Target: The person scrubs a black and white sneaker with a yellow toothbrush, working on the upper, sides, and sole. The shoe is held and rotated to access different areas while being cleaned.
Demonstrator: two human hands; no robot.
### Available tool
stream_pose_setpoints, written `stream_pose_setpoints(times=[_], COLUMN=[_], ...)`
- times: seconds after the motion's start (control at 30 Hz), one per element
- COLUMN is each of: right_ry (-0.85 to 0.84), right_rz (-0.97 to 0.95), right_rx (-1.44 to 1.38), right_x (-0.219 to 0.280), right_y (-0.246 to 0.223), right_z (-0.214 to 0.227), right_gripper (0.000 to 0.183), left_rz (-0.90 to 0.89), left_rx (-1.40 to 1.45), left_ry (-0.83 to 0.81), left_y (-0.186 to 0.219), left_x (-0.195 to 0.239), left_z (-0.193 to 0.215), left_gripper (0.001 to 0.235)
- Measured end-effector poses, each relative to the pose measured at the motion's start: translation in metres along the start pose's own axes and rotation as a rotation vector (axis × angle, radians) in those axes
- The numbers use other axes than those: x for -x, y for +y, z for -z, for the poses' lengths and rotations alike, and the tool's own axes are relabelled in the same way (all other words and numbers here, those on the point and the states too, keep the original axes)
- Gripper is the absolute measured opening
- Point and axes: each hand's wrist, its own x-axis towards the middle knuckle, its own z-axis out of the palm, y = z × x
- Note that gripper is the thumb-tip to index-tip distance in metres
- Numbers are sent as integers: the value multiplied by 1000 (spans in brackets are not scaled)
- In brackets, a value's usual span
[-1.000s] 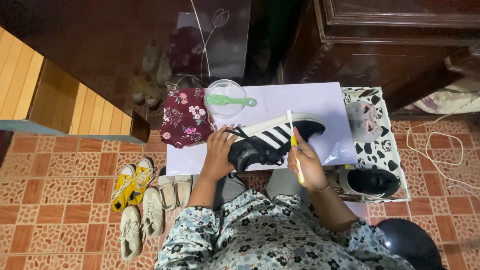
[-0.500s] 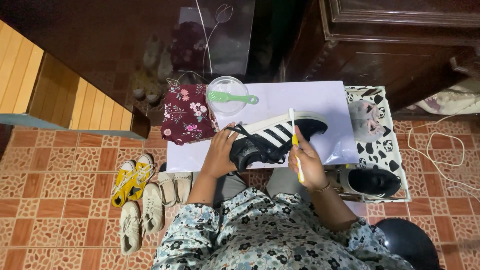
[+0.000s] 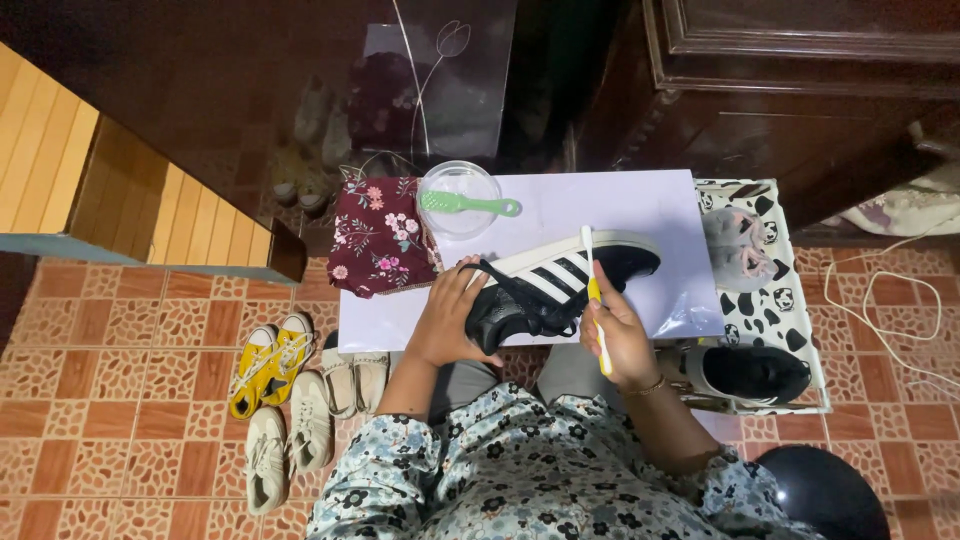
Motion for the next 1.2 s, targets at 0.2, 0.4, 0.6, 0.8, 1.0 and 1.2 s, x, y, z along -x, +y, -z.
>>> stream_pose_setpoints(times=[0.2, 0.4, 0.6, 0.8, 1.0, 1.2], right_ry=[10, 25, -14, -6, -279, -434], right_rz=[7, 38, 65, -169, -110, -48], right_rx=[-4, 0, 77, 905, 1659, 1735], right_x=[0, -3, -6, -9, -107, -179], right_y=[-3, -6, 3, -74, -95, -65], right_z=[-3, -11, 4, -37, -93, -112], right_gripper=[59, 59, 59, 64, 51, 45], left_rz=[-8, 189, 281, 183, 133, 107], left_rx=[44, 272, 331, 262, 189, 136], left_ry=[-60, -96, 92, 146, 161, 197], left_y=[-5, 24, 8, 3, 2, 3], left_x=[2, -31, -23, -14, -12, -9], left_z=[6, 25, -5, -16, -16, -19], left_gripper=[141, 102, 61, 59, 62, 54])
